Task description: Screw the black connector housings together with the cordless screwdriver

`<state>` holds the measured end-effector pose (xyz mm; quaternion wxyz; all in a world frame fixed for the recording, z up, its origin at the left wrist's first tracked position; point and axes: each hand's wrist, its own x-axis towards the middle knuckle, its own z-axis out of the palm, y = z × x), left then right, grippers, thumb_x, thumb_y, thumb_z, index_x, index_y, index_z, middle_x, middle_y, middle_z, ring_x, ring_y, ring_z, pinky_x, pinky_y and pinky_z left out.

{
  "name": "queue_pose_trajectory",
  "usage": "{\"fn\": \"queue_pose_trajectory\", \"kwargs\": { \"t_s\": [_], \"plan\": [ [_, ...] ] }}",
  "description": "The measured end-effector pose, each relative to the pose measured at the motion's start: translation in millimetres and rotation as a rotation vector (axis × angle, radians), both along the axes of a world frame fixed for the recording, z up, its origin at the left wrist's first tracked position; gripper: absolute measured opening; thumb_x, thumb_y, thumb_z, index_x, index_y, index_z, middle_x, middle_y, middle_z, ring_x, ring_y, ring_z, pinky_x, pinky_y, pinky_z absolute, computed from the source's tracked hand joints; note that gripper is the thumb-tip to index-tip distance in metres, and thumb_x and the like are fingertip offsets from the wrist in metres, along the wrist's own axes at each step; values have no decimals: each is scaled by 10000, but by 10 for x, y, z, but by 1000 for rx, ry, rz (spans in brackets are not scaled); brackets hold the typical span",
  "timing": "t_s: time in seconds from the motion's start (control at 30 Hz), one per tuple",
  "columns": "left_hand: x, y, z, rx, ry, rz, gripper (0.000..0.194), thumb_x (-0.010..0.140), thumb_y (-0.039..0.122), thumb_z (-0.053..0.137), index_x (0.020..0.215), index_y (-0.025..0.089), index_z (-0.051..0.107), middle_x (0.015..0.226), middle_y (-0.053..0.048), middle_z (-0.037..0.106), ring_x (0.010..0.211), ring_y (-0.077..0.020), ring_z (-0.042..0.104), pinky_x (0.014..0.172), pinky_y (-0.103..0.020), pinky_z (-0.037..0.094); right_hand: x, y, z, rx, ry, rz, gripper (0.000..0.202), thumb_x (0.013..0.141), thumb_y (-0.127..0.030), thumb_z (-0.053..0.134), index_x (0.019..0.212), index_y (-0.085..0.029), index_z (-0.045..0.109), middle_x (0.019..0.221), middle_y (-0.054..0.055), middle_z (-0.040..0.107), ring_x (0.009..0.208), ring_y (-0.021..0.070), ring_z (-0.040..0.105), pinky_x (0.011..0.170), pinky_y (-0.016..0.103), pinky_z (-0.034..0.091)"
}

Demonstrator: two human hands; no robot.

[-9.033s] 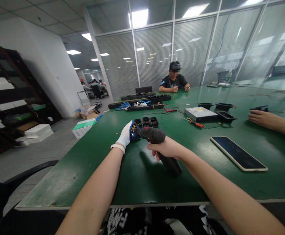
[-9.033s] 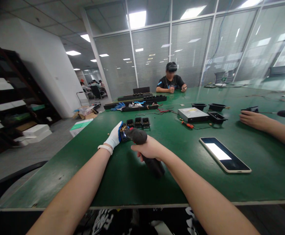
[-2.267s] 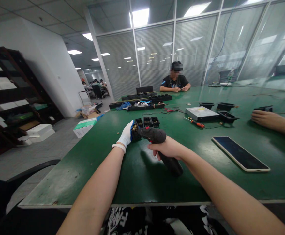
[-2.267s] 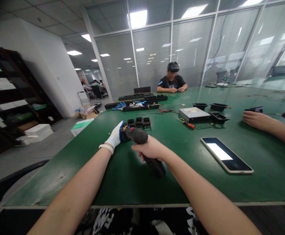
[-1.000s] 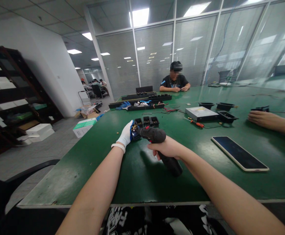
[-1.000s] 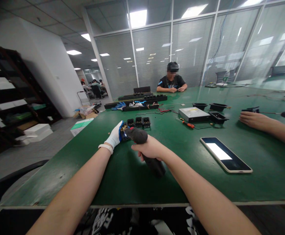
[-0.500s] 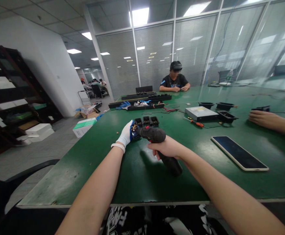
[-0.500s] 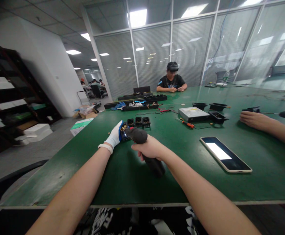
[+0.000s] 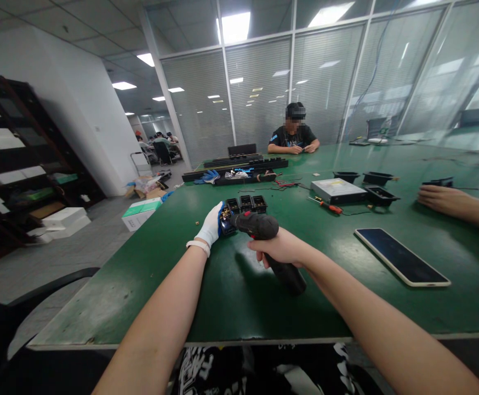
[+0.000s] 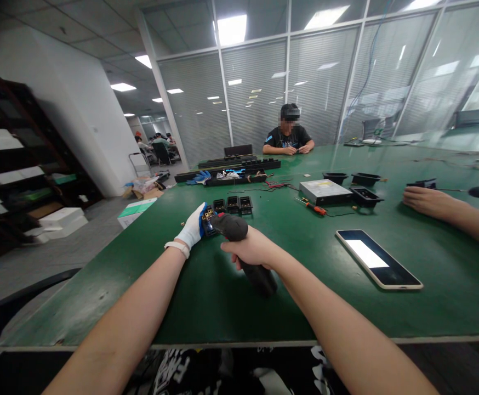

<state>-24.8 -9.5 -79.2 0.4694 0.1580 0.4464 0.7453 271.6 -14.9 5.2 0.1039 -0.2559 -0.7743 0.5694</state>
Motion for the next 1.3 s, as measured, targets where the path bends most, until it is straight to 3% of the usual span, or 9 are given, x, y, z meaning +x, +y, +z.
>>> {"fn": "queue_pose_trajectory", "kwargs": {
  "t_s": [0.33, 0.7, 1.3],
  "plan": [
    [25, 1, 35, -15, 2, -22, 521, 1183, 535, 633, 1425, 117, 831, 1139, -171, 916, 1049, -325, 910, 1116, -443, 688, -12, 32, -56, -15, 27, 4, 377, 1033, -99, 765, 683, -194, 665, 588, -4, 711, 486, 136, 656, 515, 233, 499],
    [-1, 0, 0, -11, 6, 8, 491, 1157, 524, 707, 1418, 126, 830, 1099, -170, 916, 992, -338, 916, 1093, -475, 705, -27, 33, -58, -7, 17, 2, 394, 1039, -94, 750, 671, -197, 655, 571, -6, 700, 477, 141, 659, 507, 235, 503],
    [49, -8, 63, 16, 1, -40, 581, 1153, 540, 679, 1543, 124, 787, 1209, -178, 914, 1107, -343, 908, 1172, -494, 668, -24, 65, -111, -19, 44, 21, 371, 988, -131, 790, 638, -186, 681, 614, 21, 731, 490, 139, 662, 520, 241, 502]
  ]
}}
